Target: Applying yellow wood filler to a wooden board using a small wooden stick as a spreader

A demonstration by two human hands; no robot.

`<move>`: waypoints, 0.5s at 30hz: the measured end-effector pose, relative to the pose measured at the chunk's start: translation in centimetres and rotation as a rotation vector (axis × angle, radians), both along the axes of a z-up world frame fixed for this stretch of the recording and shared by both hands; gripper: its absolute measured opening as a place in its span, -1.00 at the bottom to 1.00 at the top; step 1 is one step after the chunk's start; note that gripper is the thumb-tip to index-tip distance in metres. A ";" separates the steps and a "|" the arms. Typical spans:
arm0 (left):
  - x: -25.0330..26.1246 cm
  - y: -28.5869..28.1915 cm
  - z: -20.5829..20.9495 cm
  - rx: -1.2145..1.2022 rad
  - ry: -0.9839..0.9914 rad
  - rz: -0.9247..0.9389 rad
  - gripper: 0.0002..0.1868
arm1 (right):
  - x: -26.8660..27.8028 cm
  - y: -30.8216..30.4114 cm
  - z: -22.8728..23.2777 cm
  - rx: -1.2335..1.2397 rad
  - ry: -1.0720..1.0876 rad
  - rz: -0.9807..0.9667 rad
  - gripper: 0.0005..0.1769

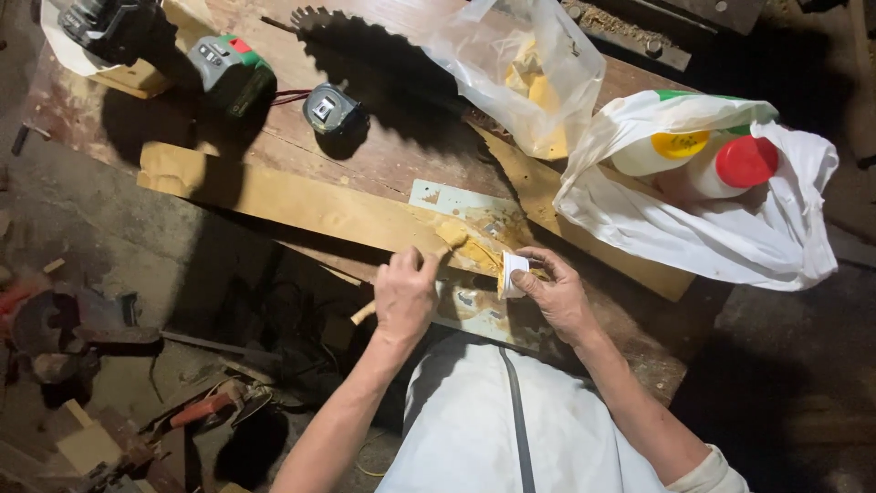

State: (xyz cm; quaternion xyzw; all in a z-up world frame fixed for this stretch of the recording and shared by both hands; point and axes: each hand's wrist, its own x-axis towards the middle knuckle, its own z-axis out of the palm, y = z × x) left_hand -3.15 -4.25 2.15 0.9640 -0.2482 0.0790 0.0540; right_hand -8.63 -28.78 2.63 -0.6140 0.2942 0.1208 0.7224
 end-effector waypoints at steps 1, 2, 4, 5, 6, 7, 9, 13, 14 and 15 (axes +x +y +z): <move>-0.3 -0.1 0.2 0.001 0.000 -0.003 -0.88 | -0.1 -0.1 -0.1 0.001 0.000 -0.003 -0.44; -0.6 -0.3 0.4 -0.026 -0.002 -0.040 -0.88 | -0.1 -0.2 -0.2 0.001 -0.002 -0.002 -0.45; -0.9 -0.1 0.3 -0.052 -0.003 -0.079 -0.88 | -0.2 -0.4 -0.3 0.003 -0.003 -0.001 -0.45; -0.8 0.3 -0.1 -0.051 0.003 -0.080 -0.85 | -0.3 -0.5 -0.3 0.010 -0.005 -0.003 -0.44; -0.8 0.7 -0.4 -0.049 0.009 -0.079 -0.83 | -0.3 -0.5 -0.3 0.018 -0.007 -0.003 -0.44; -0.4 1.0 -0.4 -0.046 0.010 -0.078 -0.83 | -0.2 -0.5 -0.3 0.021 -0.007 -0.003 -0.44; 0.2 1.6 -0.5 -0.008 -0.061 -0.053 -0.84 | -0.3 -0.5 -0.3 0.025 -0.012 0.000 -0.45; -2.2 -0.8 -0.5 -0.060 -0.029 -0.095 -0.80 | -0.1 -0.6 0.0 0.033 -0.003 0.003 -0.43; -2.9 -1.4 -0.7 -0.087 -0.019 -0.108 -0.79 | -0.1 -0.6 -0.1 0.026 -0.011 -0.005 -0.43; -3.6 -1.9 -0.8 -0.113 -0.010 -0.122 -0.78 | -0.1 -0.7 -0.3 0.019 -0.020 -0.013 -0.43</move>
